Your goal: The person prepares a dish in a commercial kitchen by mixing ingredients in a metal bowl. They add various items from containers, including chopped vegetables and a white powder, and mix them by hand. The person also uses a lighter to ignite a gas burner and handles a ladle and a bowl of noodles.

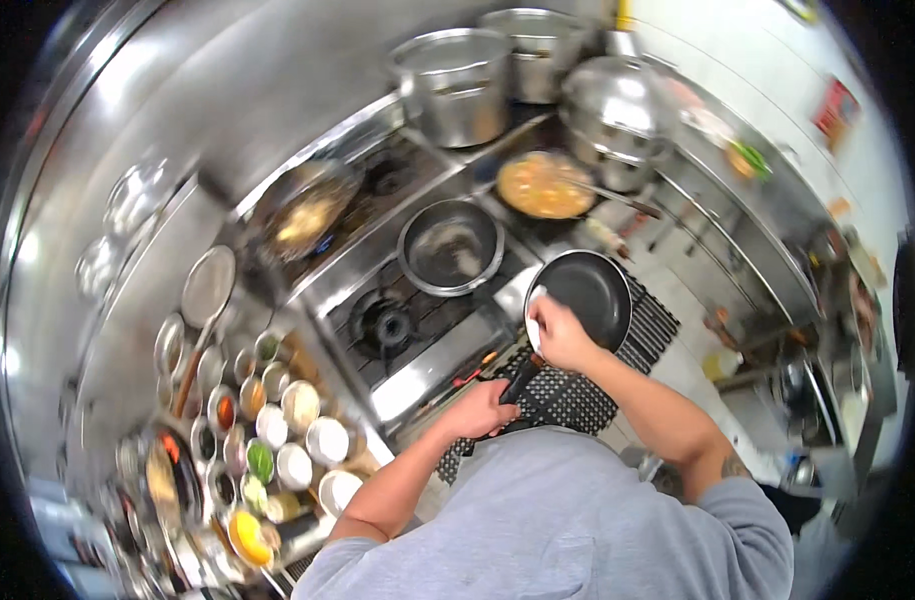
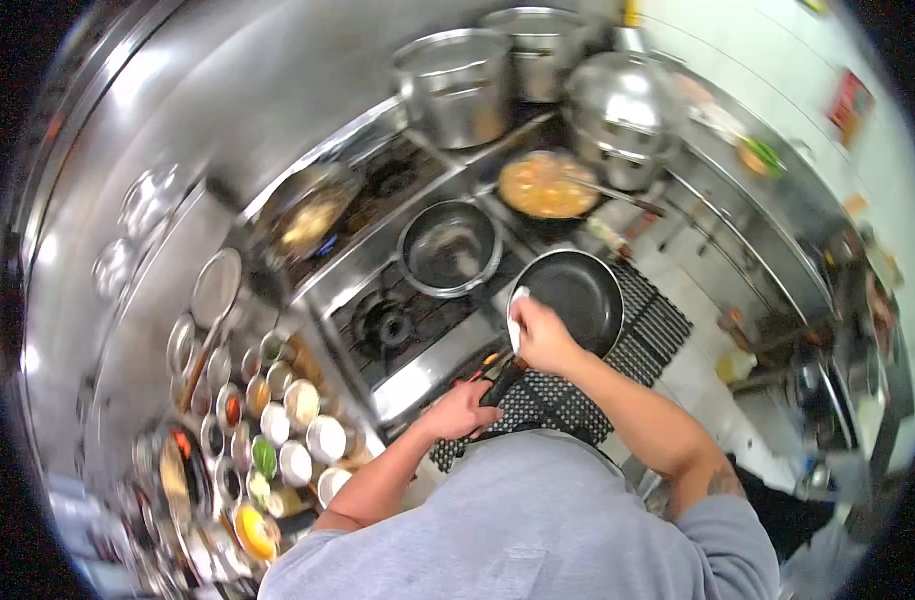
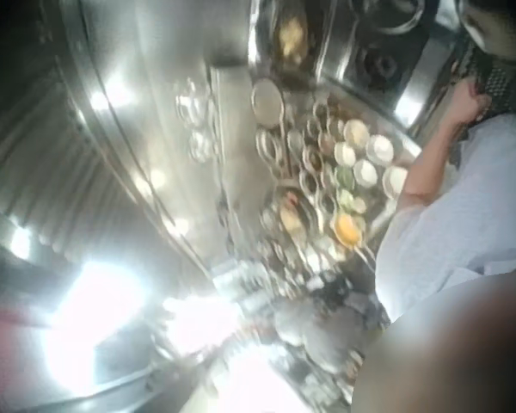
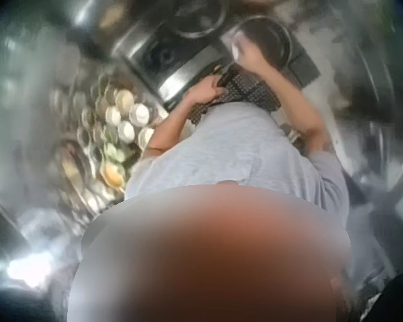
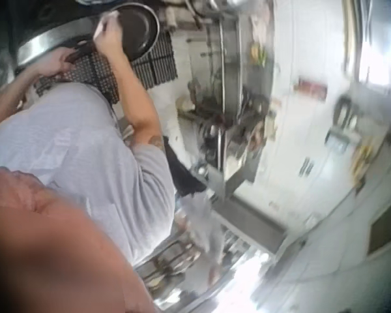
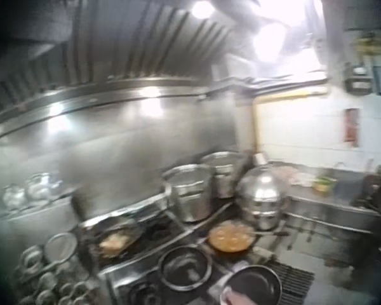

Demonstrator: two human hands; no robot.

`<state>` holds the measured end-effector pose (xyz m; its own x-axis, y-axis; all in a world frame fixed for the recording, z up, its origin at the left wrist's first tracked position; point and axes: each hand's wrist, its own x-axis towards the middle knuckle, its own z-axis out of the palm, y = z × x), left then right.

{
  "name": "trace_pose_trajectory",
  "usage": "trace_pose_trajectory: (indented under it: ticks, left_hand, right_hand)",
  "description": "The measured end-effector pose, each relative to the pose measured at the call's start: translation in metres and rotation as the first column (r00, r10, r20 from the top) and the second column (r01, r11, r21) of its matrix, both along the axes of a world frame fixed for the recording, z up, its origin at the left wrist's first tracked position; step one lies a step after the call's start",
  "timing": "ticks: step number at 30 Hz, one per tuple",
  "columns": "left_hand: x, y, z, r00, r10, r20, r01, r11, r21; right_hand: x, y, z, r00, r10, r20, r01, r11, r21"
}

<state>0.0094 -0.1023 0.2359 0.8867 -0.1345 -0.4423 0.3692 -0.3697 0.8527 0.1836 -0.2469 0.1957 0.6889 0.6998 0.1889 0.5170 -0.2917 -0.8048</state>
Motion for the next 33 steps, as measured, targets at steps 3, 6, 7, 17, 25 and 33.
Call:
trace_pose_trajectory:
  ticks: [3, 6, 7, 17, 25, 33]
  left_hand:
    - [-0.039, 0.008, 0.012, 0.969, 0.243, -0.032, -0.245, 0.964, -0.100]
    - [-0.069, -0.006, 0.004, 0.947, 0.292, -0.135, -0.306, 0.947, -0.101]
    - [-0.073, -0.010, 0.006, 0.947, 0.293, -0.131, -0.305, 0.949, -0.084]
    - [-0.110, 0.024, -0.055, 0.468, 0.870, -0.155, -0.878, 0.438, -0.192]
    - [-0.052, 0.133, -0.249, 0.196, 0.939, -0.283, -0.891, 0.050, -0.452]
    - [-0.021, 0.171, -0.377, 0.192, 0.884, -0.426, -0.850, -0.068, -0.523]
  right_hand:
    - [0.010, -0.022, 0.036, 0.793, 0.581, 0.181, -0.393, 0.716, -0.577]
    - [0.036, 0.002, 0.025, 0.769, 0.189, 0.611, 0.063, 0.928, -0.366]
    - [0.032, 0.022, 0.024, 0.782, 0.168, 0.600, -0.016, 0.968, -0.250]
    - [-0.022, 0.040, 0.005, 0.762, 0.647, -0.030, -0.616, 0.708, -0.345]
    - [0.007, -0.129, -0.096, 0.866, -0.322, -0.384, 0.077, 0.843, -0.533]
    - [-0.048, -0.351, -0.077, 0.460, -0.808, -0.368, 0.692, 0.586, -0.422]
